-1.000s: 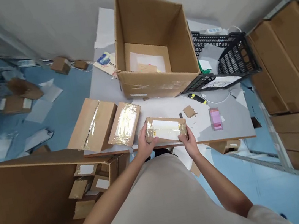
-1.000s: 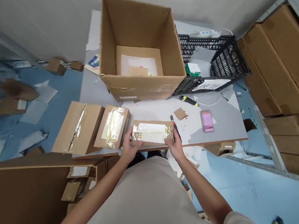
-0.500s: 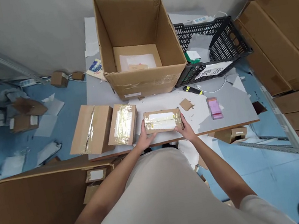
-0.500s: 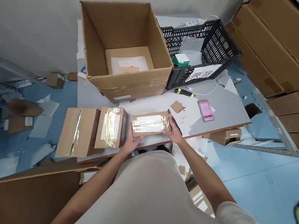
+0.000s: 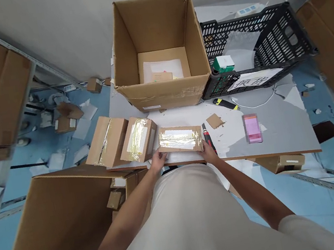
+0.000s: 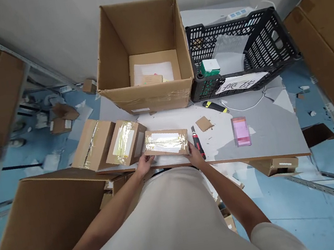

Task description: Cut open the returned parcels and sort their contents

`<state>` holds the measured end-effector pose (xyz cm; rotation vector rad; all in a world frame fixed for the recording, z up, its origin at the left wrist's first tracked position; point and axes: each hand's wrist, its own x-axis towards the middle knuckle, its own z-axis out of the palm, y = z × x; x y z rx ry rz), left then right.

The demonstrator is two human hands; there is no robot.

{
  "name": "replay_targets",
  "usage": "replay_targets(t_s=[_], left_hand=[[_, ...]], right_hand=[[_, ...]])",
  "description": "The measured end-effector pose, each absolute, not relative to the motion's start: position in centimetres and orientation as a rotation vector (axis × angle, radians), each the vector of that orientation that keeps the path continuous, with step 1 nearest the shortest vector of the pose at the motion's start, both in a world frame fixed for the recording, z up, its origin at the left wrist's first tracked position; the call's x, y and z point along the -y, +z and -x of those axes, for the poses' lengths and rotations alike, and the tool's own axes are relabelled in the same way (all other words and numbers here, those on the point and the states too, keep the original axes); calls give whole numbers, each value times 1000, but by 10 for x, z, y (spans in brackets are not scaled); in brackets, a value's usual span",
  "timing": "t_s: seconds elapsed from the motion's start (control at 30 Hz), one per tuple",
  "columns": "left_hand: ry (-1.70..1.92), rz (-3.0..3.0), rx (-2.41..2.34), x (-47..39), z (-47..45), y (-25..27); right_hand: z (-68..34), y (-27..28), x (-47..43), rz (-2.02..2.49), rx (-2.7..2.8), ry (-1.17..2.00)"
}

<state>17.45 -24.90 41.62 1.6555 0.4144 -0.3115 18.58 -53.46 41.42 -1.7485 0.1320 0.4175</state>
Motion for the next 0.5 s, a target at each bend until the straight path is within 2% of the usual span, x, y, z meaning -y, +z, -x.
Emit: replay_targets(t_s=[0.1,0.3,0.5], left_hand=[[-282,-1692,-431,254,-175,425],[-157,-2055,-464,254,-184,445],[-182,-2096,-502,261,-200,430]], right_hand=[[-190,426,537,1787,-44,506],[-198,446,542,2252,-65,522],[-214,436,534,2222,-136,531]])
